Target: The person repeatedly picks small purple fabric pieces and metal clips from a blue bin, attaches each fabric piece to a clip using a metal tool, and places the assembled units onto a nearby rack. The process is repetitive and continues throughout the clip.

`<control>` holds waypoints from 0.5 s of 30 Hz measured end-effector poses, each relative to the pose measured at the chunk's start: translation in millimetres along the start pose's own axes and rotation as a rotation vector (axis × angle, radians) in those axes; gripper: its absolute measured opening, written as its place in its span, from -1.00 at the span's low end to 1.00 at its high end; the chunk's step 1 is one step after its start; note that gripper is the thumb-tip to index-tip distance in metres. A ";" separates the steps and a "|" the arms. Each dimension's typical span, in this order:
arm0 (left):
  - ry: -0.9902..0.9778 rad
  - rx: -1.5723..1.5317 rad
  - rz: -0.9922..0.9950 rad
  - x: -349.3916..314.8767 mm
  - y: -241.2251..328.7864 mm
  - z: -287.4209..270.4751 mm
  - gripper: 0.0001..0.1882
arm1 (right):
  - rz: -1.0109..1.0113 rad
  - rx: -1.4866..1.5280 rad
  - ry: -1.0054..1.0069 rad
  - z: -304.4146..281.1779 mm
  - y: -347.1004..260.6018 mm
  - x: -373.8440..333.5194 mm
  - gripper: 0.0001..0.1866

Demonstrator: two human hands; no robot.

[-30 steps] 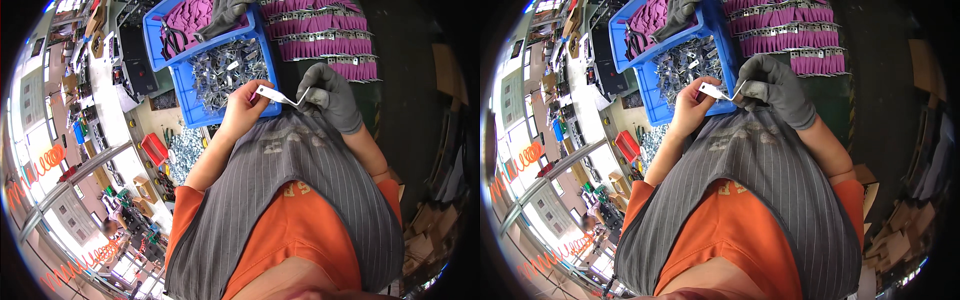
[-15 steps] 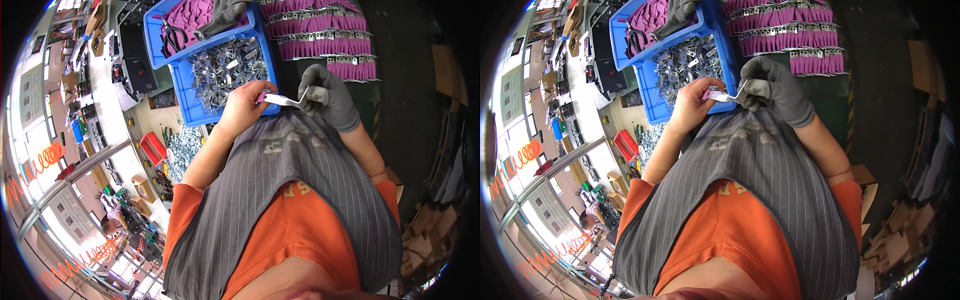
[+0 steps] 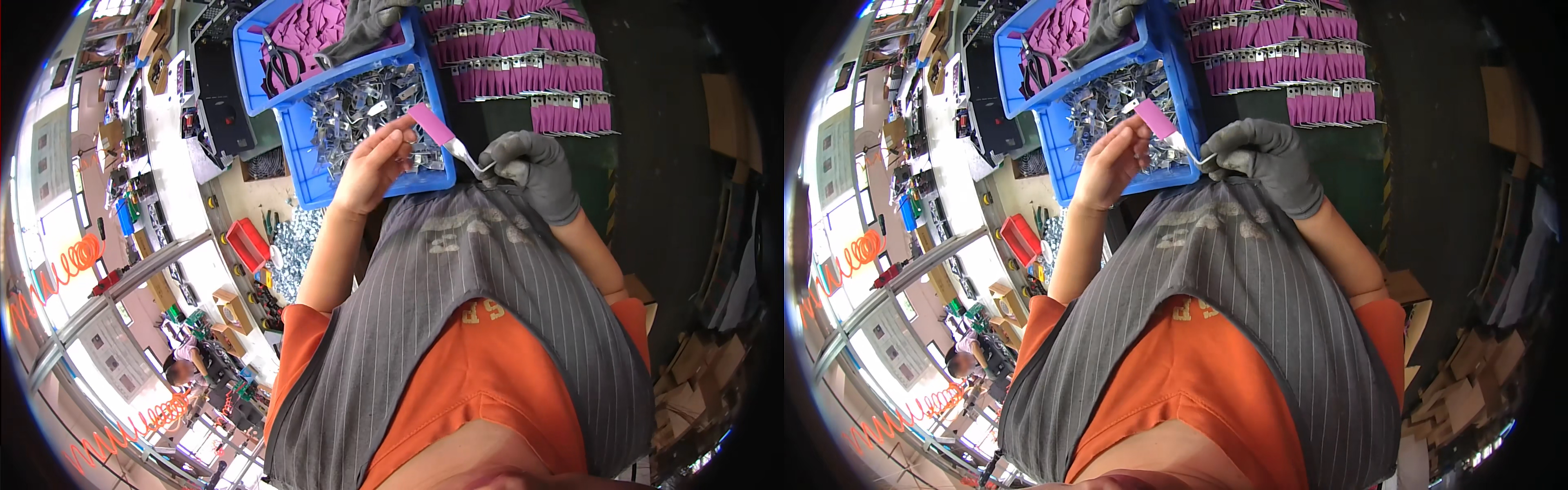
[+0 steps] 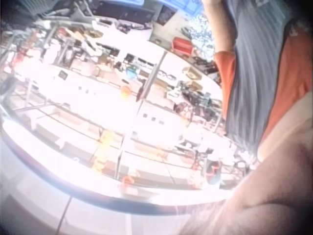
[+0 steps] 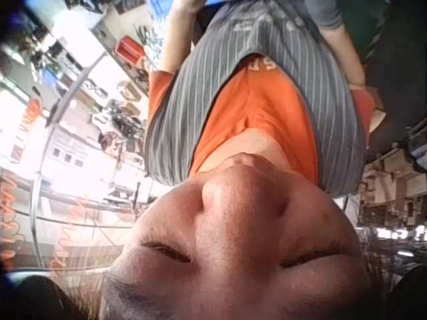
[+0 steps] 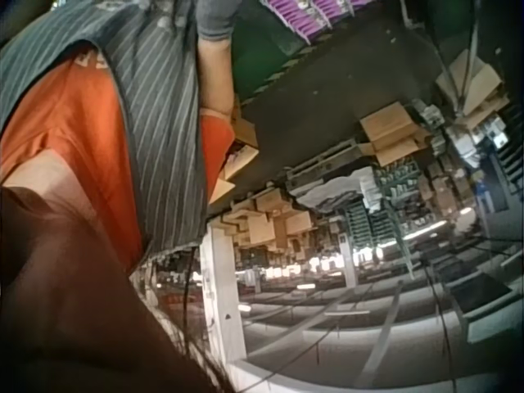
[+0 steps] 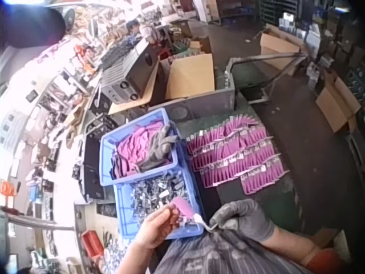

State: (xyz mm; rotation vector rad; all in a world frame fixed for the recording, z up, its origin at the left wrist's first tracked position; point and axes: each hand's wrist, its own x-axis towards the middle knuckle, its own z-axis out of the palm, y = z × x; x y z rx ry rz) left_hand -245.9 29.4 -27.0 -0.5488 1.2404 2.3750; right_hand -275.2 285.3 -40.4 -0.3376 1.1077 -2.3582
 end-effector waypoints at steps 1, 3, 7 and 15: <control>-0.084 -0.126 -0.010 0.0 -3.6 4.8 -0.56 | 0.004 -0.009 -0.029 -1.3 2.0 -0.6 -0.88; -0.251 -0.377 -0.028 2.3 -12.3 14.2 -0.56 | 0.002 -0.025 -0.048 1.1 5.7 -1.7 -0.86; -0.258 -0.303 0.021 6.7 -26.3 16.3 -0.66 | -0.190 -0.569 -0.036 9.7 2.9 -1.5 -0.83; -0.069 0.025 -0.008 4.7 -33.4 29.3 -0.73 | -0.283 -0.924 0.067 13.8 0.7 3.3 -0.82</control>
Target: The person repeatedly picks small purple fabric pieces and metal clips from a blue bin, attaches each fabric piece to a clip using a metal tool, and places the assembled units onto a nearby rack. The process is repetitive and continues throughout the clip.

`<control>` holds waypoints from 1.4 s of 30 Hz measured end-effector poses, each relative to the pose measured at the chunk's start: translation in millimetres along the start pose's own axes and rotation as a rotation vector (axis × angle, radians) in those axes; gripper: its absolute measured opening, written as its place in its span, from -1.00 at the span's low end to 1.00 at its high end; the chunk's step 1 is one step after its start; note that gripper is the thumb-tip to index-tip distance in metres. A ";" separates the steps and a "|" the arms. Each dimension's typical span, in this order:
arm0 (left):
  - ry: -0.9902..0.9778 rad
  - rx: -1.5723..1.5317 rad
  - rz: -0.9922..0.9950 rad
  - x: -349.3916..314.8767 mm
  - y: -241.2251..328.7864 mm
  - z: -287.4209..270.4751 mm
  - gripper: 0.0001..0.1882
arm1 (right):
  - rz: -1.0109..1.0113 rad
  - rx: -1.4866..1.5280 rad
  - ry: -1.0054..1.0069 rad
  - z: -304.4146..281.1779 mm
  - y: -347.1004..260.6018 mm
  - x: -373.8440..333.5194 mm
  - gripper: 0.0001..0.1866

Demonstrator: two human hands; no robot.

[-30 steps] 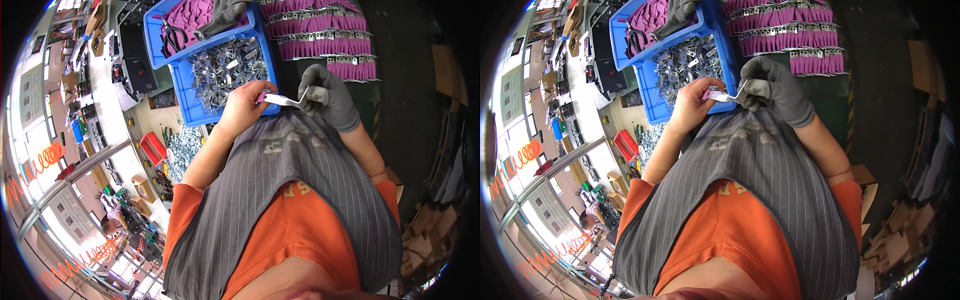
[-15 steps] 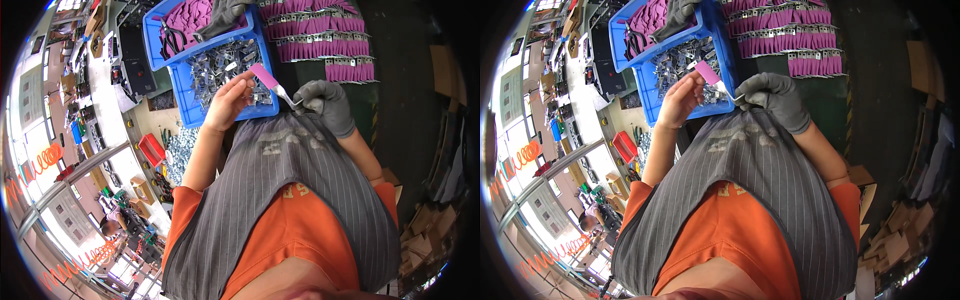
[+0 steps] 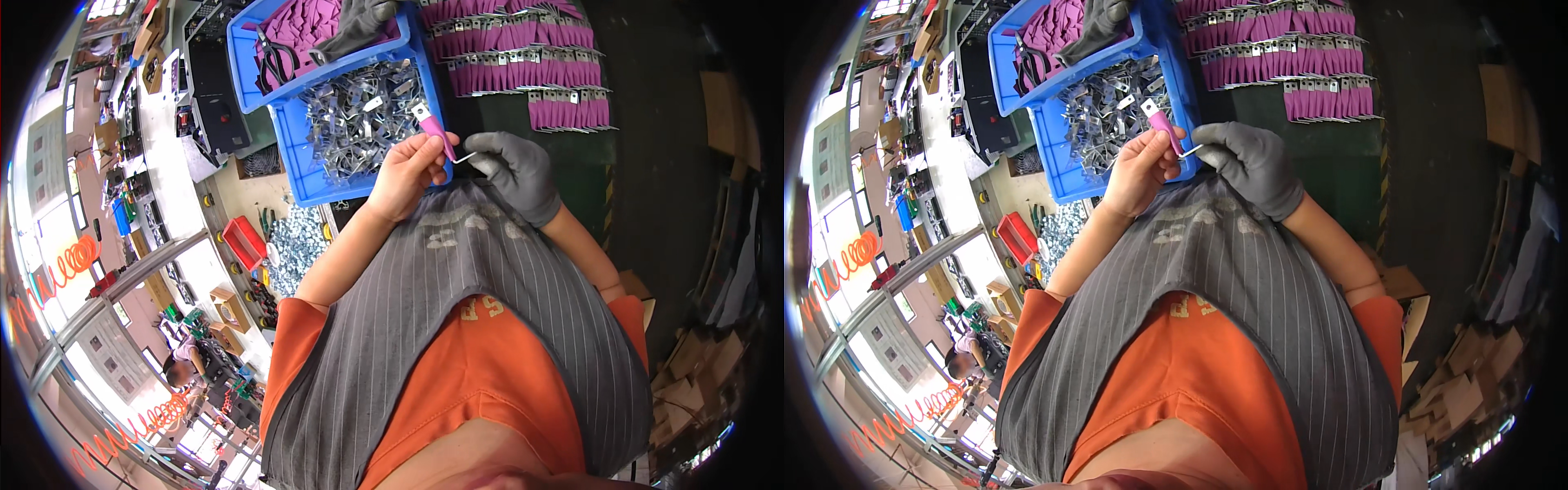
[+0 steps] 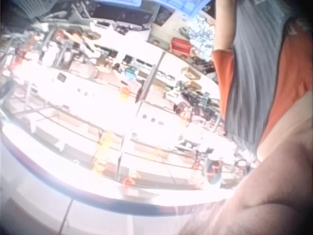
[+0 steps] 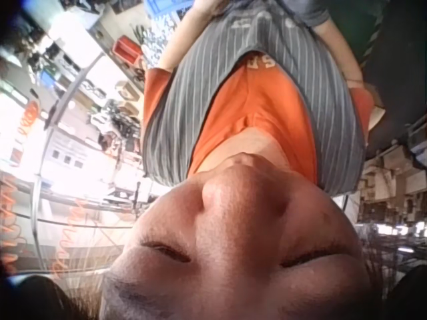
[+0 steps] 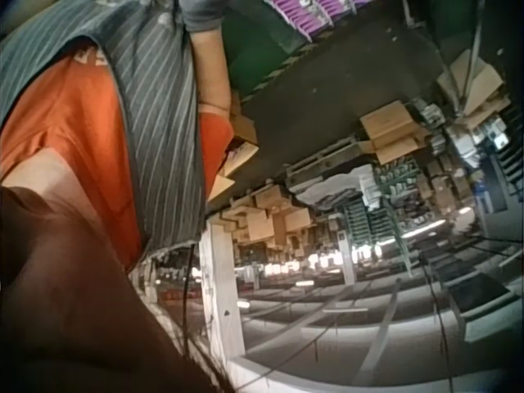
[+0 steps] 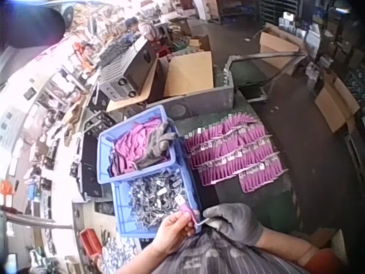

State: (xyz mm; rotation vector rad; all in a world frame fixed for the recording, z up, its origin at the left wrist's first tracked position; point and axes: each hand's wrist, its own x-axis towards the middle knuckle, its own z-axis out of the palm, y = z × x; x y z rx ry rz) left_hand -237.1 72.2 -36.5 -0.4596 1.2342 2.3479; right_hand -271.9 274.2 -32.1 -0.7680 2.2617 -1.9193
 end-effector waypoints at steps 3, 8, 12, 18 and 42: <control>-0.024 -0.062 -0.005 0.9 -1.1 4.3 -0.73 | 0.137 0.136 0.029 3.5 4.6 -4.1 -0.82; -0.029 -0.049 -0.048 3.8 -3.0 3.3 -0.72 | 0.182 0.196 0.031 8.6 18.9 -10.6 -0.83; 0.125 0.368 -0.027 8.1 -3.8 -10.1 -0.71 | -0.024 -0.255 0.059 -8.3 56.1 -10.0 -0.83; 0.374 1.373 0.153 5.2 5.5 -83.8 -0.79 | 0.234 -1.193 0.060 -42.8 154.5 -64.4 -0.80; 0.067 1.851 0.441 2.7 28.1 -113.5 -0.90 | -0.259 -0.498 -0.320 42.8 48.4 39.4 -0.58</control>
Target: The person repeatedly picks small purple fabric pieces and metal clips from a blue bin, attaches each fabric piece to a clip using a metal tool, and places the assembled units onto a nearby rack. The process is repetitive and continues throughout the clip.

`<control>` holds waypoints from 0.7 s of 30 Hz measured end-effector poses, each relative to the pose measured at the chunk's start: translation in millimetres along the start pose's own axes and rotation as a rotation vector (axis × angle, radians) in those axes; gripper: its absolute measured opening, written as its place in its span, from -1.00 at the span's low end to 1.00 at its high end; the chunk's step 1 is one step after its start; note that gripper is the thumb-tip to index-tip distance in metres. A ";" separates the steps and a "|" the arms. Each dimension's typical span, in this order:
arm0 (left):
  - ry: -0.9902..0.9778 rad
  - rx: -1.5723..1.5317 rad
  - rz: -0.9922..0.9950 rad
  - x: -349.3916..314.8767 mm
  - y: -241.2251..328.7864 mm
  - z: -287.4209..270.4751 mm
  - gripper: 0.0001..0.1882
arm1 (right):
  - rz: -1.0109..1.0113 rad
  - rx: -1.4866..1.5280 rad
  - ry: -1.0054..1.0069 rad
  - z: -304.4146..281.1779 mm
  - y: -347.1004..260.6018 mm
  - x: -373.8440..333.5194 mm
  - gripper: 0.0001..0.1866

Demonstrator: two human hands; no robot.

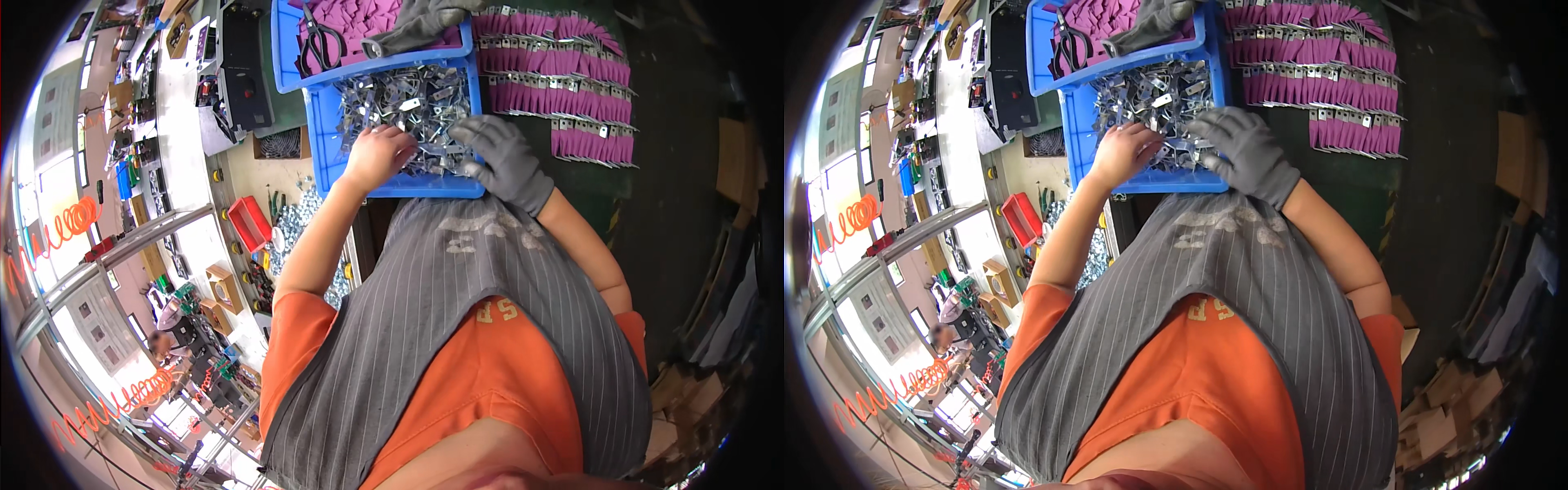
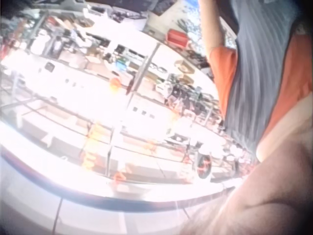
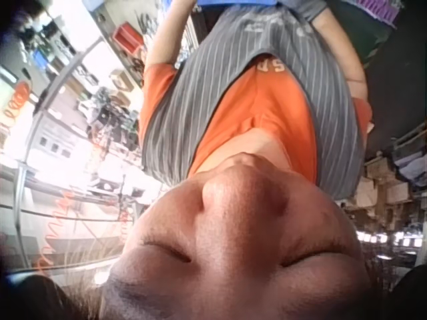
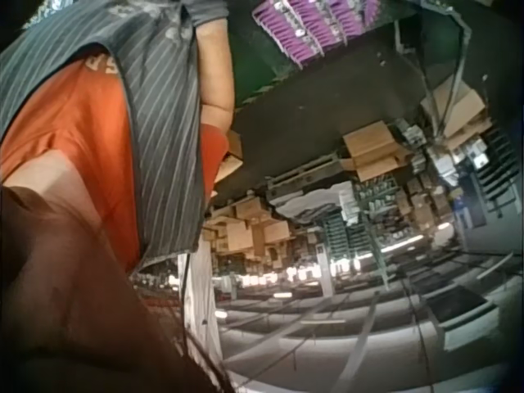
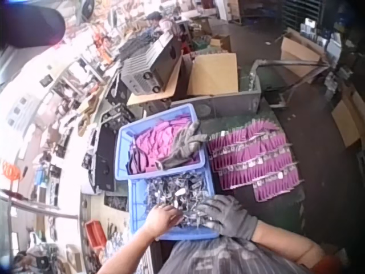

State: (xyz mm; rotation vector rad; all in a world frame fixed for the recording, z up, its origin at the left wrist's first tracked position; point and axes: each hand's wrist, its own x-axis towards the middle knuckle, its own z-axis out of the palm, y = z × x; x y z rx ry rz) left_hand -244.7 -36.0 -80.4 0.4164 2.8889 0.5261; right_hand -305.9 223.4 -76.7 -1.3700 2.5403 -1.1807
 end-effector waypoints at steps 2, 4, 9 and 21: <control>0.052 -0.330 -0.031 -3.0 6.2 -19.1 -0.91 | -0.041 -0.121 -0.040 4.3 -5.7 4.3 -0.56; 0.136 -0.365 0.015 -7.4 15.8 -31.6 -0.89 | -0.018 -0.008 -0.130 -1.6 -6.7 7.4 -0.63; 0.166 -0.354 0.050 1.9 17.4 -42.1 -0.90 | 0.110 0.397 -0.170 -8.9 -5.3 13.0 -0.77; 0.118 0.237 -0.807 97.6 -83.3 -125.8 -0.32 | 0.071 0.194 -0.060 3.2 -6.2 16.7 -0.77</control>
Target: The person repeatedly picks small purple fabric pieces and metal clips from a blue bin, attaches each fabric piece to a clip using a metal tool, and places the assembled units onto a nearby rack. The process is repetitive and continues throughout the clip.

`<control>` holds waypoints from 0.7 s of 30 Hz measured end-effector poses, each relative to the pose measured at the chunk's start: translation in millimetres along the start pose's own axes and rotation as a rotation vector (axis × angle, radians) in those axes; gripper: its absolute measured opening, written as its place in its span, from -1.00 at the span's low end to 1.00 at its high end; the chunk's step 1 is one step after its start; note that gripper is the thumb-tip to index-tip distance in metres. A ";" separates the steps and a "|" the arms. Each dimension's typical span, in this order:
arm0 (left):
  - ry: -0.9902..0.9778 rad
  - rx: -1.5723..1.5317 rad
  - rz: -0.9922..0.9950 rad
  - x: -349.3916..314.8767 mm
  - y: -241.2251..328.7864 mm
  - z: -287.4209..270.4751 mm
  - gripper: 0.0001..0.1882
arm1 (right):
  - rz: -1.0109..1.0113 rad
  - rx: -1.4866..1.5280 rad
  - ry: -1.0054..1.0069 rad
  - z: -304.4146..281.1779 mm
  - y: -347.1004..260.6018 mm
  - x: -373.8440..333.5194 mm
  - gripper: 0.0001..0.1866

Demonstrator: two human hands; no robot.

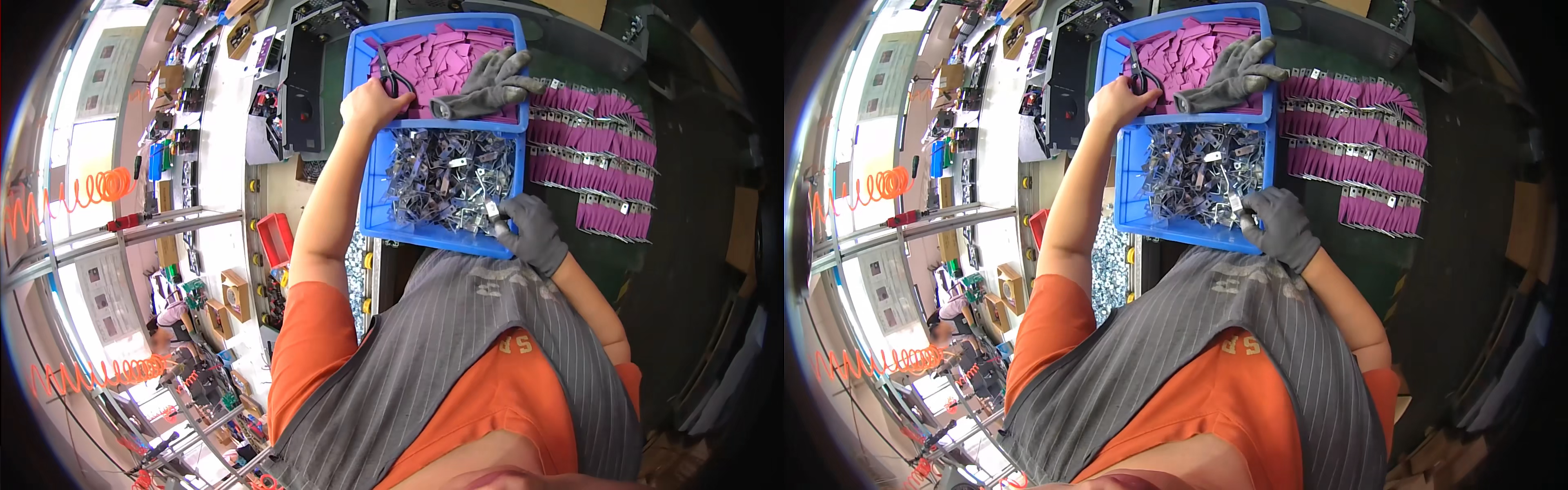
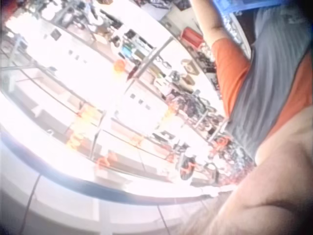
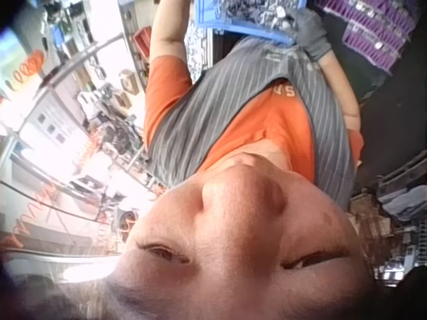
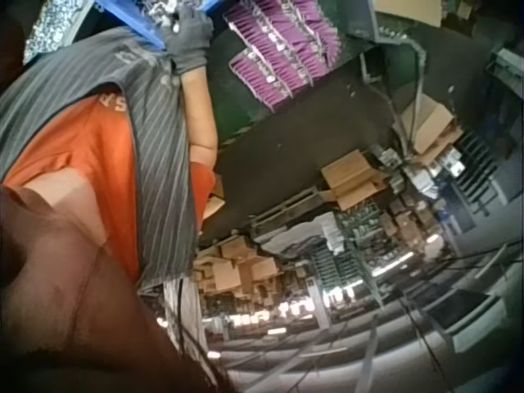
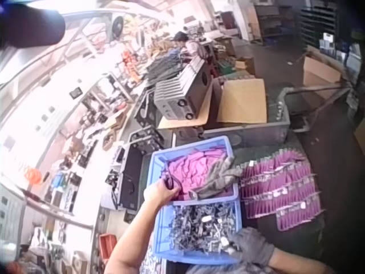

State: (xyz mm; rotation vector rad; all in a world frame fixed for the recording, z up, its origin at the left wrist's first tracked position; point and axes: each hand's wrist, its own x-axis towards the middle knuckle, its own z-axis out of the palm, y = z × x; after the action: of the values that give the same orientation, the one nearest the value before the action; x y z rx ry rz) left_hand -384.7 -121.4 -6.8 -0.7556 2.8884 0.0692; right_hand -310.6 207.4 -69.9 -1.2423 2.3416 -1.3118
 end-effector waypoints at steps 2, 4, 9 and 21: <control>-0.109 -0.063 0.010 20.4 -18.7 3.0 -0.37 | -0.008 0.004 0.012 0.5 0.9 0.0 -0.77; -0.161 -0.229 0.043 15.9 -16.8 -8.5 -0.46 | 0.003 0.012 0.029 2.5 3.3 -1.6 -0.77; -0.082 -0.124 -0.017 22.6 -12.3 11.1 -0.52 | -0.003 0.069 0.017 6.6 11.2 -1.6 -0.78; 0.123 -0.288 0.165 12.0 -9.1 -28.9 -0.38 | -0.044 0.188 0.004 0.3 15.9 1.0 -0.81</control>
State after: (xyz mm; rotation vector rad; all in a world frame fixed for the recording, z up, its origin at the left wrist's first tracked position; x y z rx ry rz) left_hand -394.6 -137.5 19.8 -0.5782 3.0927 0.4838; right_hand -320.3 210.6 -82.1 -1.2400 2.1466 -1.5096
